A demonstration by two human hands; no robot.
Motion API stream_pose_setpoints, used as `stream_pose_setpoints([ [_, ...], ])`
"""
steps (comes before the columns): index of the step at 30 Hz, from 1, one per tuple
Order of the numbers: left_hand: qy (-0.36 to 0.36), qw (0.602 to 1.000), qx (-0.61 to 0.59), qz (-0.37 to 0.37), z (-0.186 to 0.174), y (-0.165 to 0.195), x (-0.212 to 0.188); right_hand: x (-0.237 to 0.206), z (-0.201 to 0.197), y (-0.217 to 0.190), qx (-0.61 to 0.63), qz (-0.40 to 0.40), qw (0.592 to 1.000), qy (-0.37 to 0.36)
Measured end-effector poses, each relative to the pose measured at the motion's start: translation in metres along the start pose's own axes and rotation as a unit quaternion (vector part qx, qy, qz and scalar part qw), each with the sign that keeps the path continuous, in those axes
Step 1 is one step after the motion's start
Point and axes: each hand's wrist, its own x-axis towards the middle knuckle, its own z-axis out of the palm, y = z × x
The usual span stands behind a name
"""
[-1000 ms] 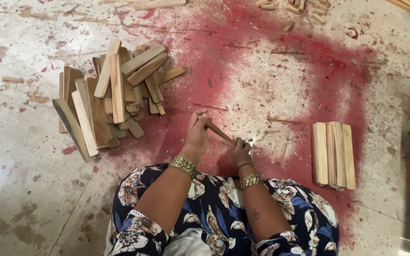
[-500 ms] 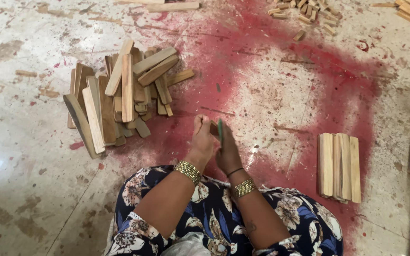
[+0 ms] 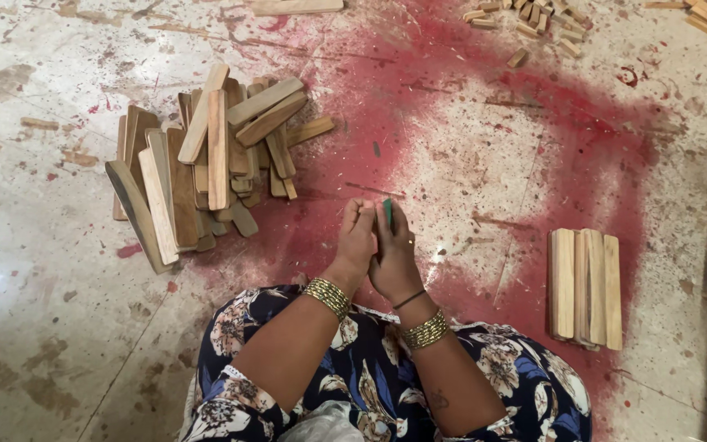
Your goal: The person sits on the floor and sands flat wooden sticks one at a time using a small green sanding block, rubbing along the surfaces and edges of each stick. Sanded sticks are placed in a pile beside them, with unsanded sticks taken from a larger pile.
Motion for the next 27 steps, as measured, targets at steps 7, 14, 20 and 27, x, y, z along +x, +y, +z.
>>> stream_pose_setpoints([
  [7, 0.05, 0.996, 0.028, 0.065, -0.003, -0.002, 0.006, -0.014, -0.01, 0.014, -0.124, 0.317, 0.927, -0.157],
  [14, 0.055, 0.997, -0.015, 0.06, -0.001, 0.006, 0.008, -0.008, -0.012, 0.012, 0.023, 0.166, 0.985, -0.035],
  [20, 0.014, 0.986, 0.131, 0.103, 0.018, 0.007, -0.015, -0.006, -0.001, 0.004, 0.004, -0.017, 1.0, 0.007],
  [27, 0.073, 0.983, 0.13, 0.107, 0.007, 0.014, -0.006, -0.02, -0.009, 0.018, -0.019, 0.227, 0.966, -0.124],
])
